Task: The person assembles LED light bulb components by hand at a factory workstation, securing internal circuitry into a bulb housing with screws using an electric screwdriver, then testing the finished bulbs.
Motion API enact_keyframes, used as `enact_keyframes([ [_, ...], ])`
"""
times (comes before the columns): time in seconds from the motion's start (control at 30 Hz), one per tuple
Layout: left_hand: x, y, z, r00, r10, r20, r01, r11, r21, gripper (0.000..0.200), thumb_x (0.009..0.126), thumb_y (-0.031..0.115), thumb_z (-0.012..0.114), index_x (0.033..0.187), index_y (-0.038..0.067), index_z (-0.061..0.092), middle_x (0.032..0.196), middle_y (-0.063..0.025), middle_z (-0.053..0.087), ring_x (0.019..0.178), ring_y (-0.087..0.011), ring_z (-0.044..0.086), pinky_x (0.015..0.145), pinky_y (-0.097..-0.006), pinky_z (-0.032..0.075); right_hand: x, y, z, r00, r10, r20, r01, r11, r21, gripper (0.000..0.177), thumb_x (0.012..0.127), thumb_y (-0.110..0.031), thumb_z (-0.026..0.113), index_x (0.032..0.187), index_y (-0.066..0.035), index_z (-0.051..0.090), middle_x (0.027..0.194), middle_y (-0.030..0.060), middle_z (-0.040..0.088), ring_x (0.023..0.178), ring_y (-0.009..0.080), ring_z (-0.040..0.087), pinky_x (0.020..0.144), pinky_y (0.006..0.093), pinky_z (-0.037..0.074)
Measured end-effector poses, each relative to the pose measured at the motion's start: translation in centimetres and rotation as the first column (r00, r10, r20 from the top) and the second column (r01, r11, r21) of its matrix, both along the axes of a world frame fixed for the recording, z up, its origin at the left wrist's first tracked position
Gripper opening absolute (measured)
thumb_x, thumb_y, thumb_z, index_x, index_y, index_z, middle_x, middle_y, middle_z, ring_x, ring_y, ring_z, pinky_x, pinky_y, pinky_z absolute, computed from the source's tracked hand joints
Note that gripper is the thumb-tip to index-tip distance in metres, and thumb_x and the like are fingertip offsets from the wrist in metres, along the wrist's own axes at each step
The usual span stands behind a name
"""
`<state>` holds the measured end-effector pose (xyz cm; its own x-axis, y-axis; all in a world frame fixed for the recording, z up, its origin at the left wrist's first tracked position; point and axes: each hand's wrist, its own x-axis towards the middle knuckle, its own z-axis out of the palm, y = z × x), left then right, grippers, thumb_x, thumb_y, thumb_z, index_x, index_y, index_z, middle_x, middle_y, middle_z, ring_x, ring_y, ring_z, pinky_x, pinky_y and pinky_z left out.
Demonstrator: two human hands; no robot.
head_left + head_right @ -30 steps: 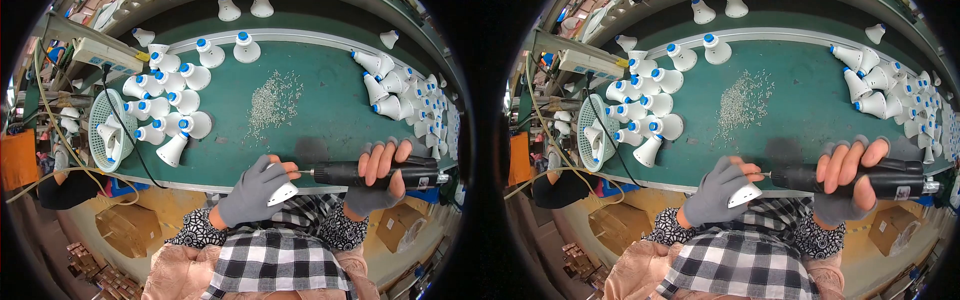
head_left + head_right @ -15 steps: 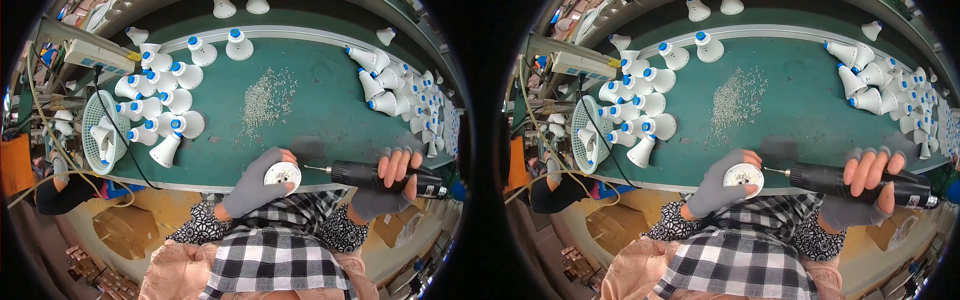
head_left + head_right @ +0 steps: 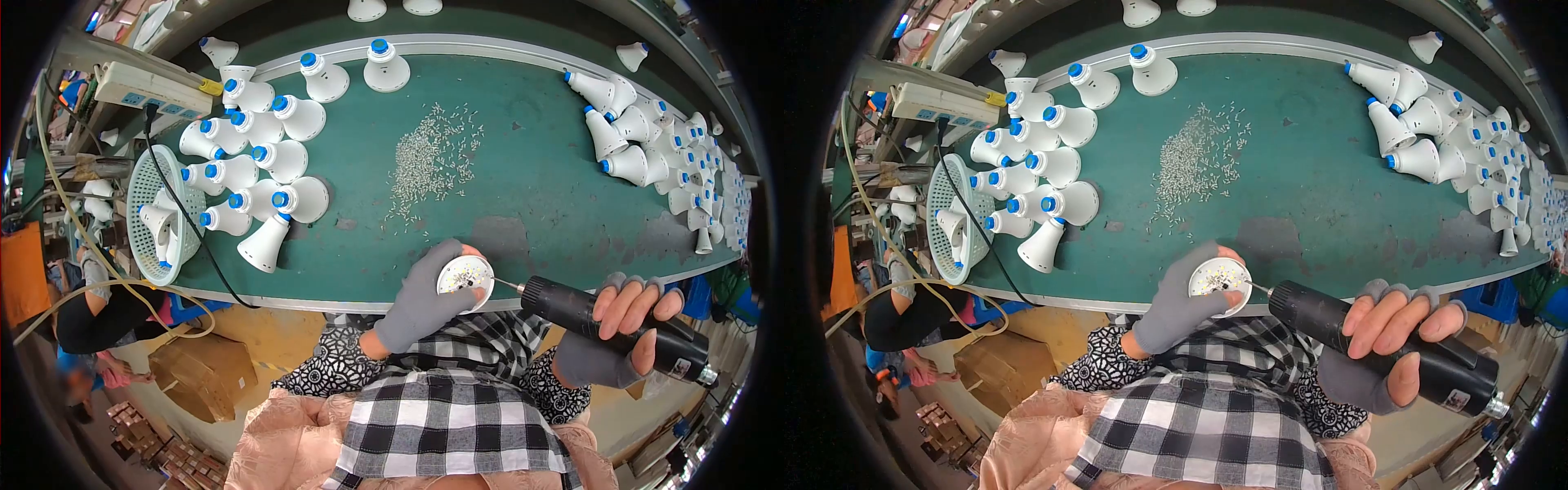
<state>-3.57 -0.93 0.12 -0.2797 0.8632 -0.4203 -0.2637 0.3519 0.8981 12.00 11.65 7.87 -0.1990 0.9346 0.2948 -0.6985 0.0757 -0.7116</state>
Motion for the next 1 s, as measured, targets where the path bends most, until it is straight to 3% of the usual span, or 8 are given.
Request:
enact_keyframes([
  [0.13,0.2,0.1,0.1,1.000,0.013,-0.024,-0.013,1.000,-0.002,0.037,0.079,0.020,0.071,0.111,0.005,0.059,0.100,-0.0043,0.064,0.090,-0.0100,0.060,0.078,-0.0264,0.050,0.6,-0.4,-0.1,0.998,0.036,0.041,-0.037,0.999,0.031,0.032,0.084,-0.011,0.066,0.104,-0.010,0.041,0.073,0.0058,0.050,0.059,0.0186,0.055,0.061,0.0361,0.049],
  [0.23,0.1,0.2,0.4,1.000,0.006,-0.010,-0.007,1.000,-0.012,0.037,0.079,0.020,0.071,0.111,0.006,0.059,0.100,-0.0043,0.063,0.090,-0.0101,0.060,0.078,-0.0266,0.050,-0.3,-0.6,0.0,0.998,0.041,0.049,-0.044,0.998,0.050,0.022,0.086,-0.011,0.057,0.100,-0.009,0.040,0.070,0.0028,0.042,0.061,0.0145,0.048,0.062,0.0310,0.042],
  [0.43,0.3,0.0,-0.2,1.000,0.016,-0.020,-0.016,1.000,0.003,0.038,0.078,0.019,0.072,0.111,0.006,0.059,0.100,-0.0044,0.063,0.090,-0.0105,0.061,0.079,-0.0268,0.050,-0.3,-0.5,-0.2,0.995,0.063,0.080,-0.067,0.997,0.044,0.021,0.086,-0.010,0.056,0.099,-0.009,0.040,0.070,0.0029,0.042,0.060,0.0145,0.047,0.061,0.0306,0.041],
  [0.53,0.4,0.2,0.3,1.000,0.029,-0.003,-0.029,0.999,-0.030,0.039,0.074,0.017,0.071,0.109,0.006,0.060,0.102,-0.0064,0.061,0.096,-0.0163,0.058,0.086,-0.0309,0.048,-0.5,-0.5,-0.3,0.994,0.057,0.089,-0.062,0.997,0.052,0.022,0.086,-0.010,0.057,0.100,-0.009,0.040,0.071,0.0032,0.042,0.060,0.0148,0.047,0.061,0.0306,0.041],
  [0.83,0.4,0.2,0.2,0.999,0.037,0.009,-0.037,0.999,-0.022,0.038,0.074,0.016,0.071,0.109,0.006,0.060,0.103,-0.0070,0.060,0.096,-0.0169,0.058,0.086,-0.0310,0.047,-1.0,-1.2,0.2,0.990,0.056,0.132,-0.064,0.996,0.062,0.024,0.083,-0.011,0.060,0.099,-0.009,0.041,0.073,0.0047,0.047,0.057,0.0157,0.050,0.062,0.0323,0.043],
  [0.93,0.4,0.2,0.2,0.999,0.026,-0.027,-0.027,0.999,-0.026,0.039,0.074,0.015,0.071,0.109,0.006,0.059,0.102,-0.0072,0.060,0.096,-0.0170,0.058,0.086,-0.0310,0.048,-0.2,-1.4,-0.1,0.992,0.056,0.115,-0.059,0.998,0.023,0.035,0.083,-0.009,0.069,0.098,-0.011,0.037,0.072,0.0071,0.052,0.057,0.0206,0.055,0.062,0.0399,0.048],
  [1.0,0.4,0.2,0.1,0.998,0.008,-0.056,-0.010,1.000,-0.026,0.038,0.074,0.015,0.071,0.109,0.006,0.059,0.102,-0.0073,0.060,0.096,-0.0171,0.058,0.086,-0.0310,0.048,-0.2,-1.4,0.1,0.984,0.096,0.147,-0.102,0.994,0.034,0.036,0.083,-0.009,0.070,0.096,-0.012,0.037,0.072,0.0063,0.052,0.057,0.0196,0.055,0.064,0.0401,0.048],
])
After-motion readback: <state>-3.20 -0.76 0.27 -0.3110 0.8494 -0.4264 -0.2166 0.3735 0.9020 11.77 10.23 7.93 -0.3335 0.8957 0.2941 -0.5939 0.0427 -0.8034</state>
